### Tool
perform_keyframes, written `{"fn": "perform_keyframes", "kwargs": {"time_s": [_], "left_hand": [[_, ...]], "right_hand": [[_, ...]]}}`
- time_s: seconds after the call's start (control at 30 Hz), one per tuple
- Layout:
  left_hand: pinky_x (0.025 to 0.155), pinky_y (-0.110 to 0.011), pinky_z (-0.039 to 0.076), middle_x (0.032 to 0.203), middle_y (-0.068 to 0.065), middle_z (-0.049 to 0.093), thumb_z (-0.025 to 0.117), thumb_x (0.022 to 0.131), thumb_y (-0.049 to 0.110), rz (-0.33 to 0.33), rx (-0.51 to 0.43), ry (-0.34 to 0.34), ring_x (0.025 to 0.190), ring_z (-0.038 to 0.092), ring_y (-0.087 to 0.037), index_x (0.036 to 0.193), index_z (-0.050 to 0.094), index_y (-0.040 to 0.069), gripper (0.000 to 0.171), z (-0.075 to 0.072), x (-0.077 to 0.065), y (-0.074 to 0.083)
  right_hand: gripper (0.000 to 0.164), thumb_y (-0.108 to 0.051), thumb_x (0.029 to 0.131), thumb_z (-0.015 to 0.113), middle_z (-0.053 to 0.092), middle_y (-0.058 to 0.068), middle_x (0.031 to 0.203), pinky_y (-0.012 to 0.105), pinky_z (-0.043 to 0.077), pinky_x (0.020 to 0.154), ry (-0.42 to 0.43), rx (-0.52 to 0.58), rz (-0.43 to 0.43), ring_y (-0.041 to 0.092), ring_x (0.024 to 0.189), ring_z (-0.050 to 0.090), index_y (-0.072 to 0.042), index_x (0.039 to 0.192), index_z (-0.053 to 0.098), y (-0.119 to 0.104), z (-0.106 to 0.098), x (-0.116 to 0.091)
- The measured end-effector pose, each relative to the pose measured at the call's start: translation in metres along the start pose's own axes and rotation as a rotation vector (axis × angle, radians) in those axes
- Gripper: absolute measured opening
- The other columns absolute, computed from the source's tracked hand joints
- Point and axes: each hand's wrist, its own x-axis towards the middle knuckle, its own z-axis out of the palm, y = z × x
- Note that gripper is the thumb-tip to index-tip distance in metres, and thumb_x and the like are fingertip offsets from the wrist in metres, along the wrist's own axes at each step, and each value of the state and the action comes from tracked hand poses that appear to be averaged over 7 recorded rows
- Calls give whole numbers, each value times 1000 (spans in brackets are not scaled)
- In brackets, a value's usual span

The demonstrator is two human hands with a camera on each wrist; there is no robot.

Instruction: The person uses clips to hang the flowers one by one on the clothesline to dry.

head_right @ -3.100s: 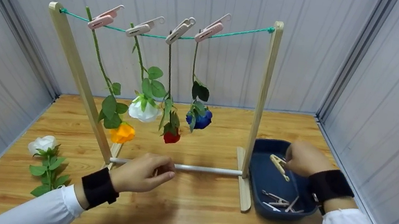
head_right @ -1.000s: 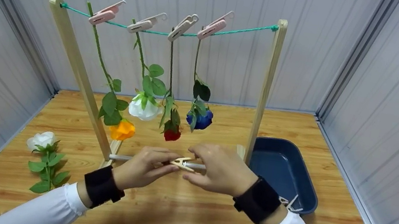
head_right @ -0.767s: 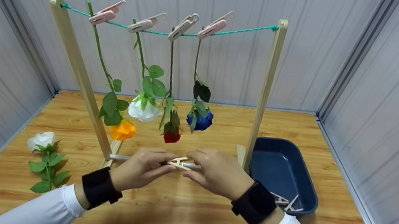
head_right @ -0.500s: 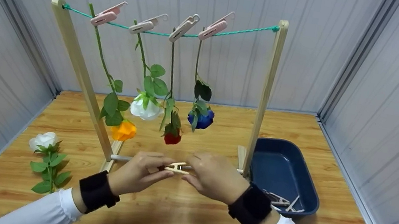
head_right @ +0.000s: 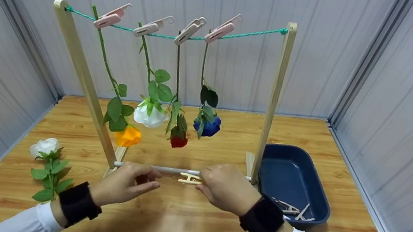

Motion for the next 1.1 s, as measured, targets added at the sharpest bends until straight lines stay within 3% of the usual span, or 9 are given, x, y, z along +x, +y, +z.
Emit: {"fn": "perform_keyframes", "kwargs": {"time_s": [0.13, 0.27, 0.37, 0.5, 0.63, 0.7, 0.8, 0.93, 1.1], "left_hand": [[60, -20, 49, 78, 2, 72, 70, 108, 19, -67, 47, 13, 63, 51, 3, 98, 78, 8, 17, -12, -14, -11], [55, -21, 41, 68, 9, 57, 69, 108, 18, -170, 82, -6, 57, 44, 0, 81, 68, 13, 28, -25, -30, -21], [52, -22, 36, 65, 9, 48, 69, 106, 18, -290, 106, -45, 55, 41, -4, 75, 60, 14, 33, -33, -45, -29], [52, -26, 37, 66, 4, 51, 71, 104, 19, -498, 134, -75, 56, 45, -11, 77, 60, 12, 30, -42, -66, -43], [54, -30, 39, 70, -3, 58, 71, 103, 24, -695, 228, -59, 59, 52, -18, 80, 63, 8, 29, -56, -83, -57], [54, -31, 39, 71, -5, 58, 70, 104, 25, -750, 297, -50, 59, 53, -19, 81, 64, 7, 30, -64, -89, -65], [51, -30, 37, 66, -4, 54, 66, 105, 26, -792, 390, -47, 55, 51, -18, 73, 61, 9, 37, -75, -98, -74], [48, -32, 39, 60, -3, 50, 65, 105, 25, -771, 536, 0, 53, 50, -18, 63, 52, 11, 46, -85, -109, -82], [51, -47, 54, 68, -14, 63, 64, 104, 22, -777, 675, 25, 60, 64, -28, 72, 64, 1, 38, -92, -122, -89]], "right_hand": [[20, -5, 88, 87, 67, 0, 79, 21, 48, 57, 21, 2, -19, 6, 64, 59, -9, 94, 69, 3, 1, -5], [21, -4, 87, 88, 67, 0, 80, 21, 48, 57, 36, 4, -40, 6, 64, 59, -9, 95, 68, 5, 3, -8], [23, -3, 86, 88, 67, 1, 80, 21, 48, 57, 23, 15, -34, 6, 64, 59, -9, 95, 68, 6, 3, -10], [20, -3, 88, 87, 69, 1, 81, 21, 49, 57, -11, 44, -14, 6, 64, 61, -9, 96, 70, 6, 2, -13], [15, -5, 92, 84, 71, 1, 82, 21, 49, 57, -48, 65, 26, 5, 65, 62, -9, 97, 71, 5, 1, -15], [12, -6, 94, 84, 71, 1, 82, 22, 50, 58, -64, 69, 50, 5, 66, 62, -9, 96, 72, 4, 1, -16], [10, -9, 96, 82, 70, 0, 82, 21, 50, 59, -89, 78, 79, 4, 67, 60, -9, 96, 73, 3, 0, -17], [8, -11, 98, 80, 69, -1, 81, 20, 48, 60, -114, 93, 105, 1, 68, 57, -10, 96, 73, 3, 0, -18], [10, -9, 98, 81, 66, -3, 79, 20, 44, 60, -98, 107, 99, -1, 67, 52, -12, 94, 72, 3, 0, -20]]}}
